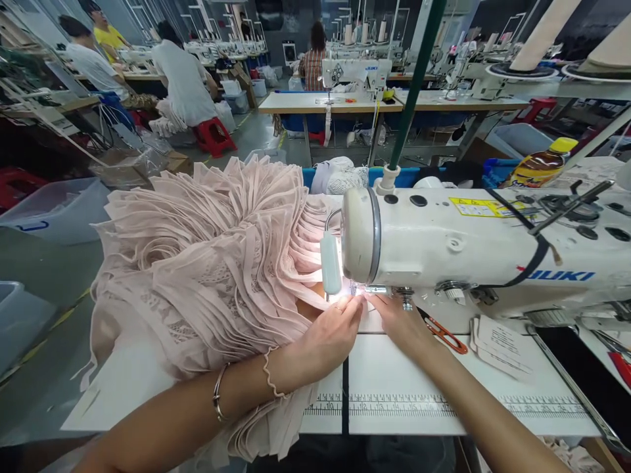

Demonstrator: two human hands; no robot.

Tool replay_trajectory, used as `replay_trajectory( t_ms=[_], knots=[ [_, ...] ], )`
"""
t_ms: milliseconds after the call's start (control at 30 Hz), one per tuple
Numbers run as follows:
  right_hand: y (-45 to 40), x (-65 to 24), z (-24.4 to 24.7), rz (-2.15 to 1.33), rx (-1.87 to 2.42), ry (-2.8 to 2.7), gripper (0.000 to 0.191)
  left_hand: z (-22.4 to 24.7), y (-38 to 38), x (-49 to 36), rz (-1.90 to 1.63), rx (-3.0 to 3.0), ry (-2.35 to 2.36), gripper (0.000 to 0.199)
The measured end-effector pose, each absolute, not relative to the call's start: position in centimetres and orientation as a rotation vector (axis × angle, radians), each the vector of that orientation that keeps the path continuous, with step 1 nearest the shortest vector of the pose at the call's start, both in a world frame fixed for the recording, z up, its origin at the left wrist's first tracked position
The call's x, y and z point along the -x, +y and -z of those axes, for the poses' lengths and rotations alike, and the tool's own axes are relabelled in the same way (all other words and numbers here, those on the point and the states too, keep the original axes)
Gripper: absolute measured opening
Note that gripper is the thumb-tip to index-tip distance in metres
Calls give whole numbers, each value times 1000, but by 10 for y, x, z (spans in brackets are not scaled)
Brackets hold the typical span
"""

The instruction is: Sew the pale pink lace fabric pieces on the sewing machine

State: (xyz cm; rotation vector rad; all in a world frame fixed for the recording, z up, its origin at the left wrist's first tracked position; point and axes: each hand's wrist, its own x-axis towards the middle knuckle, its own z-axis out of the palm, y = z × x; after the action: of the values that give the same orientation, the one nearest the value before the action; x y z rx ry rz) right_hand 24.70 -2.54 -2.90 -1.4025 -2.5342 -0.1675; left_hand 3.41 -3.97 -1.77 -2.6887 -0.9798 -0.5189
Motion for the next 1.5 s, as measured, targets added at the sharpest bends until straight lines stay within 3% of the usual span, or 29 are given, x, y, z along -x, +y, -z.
replay_trajectory(
  t_ms=[267,833,1500],
  knots=[
    [-25,-252,32,169,1334,-2528,77,16,-40,-29,404,2671,-760,29],
    [-32,-240,12,168,1396,-2574,62,5,-35,-24,368,2828,-799,32],
    [-32,-228,30,417,1550,-2535,57,16,-32,-27,480,2791,-907,35]
  ],
)
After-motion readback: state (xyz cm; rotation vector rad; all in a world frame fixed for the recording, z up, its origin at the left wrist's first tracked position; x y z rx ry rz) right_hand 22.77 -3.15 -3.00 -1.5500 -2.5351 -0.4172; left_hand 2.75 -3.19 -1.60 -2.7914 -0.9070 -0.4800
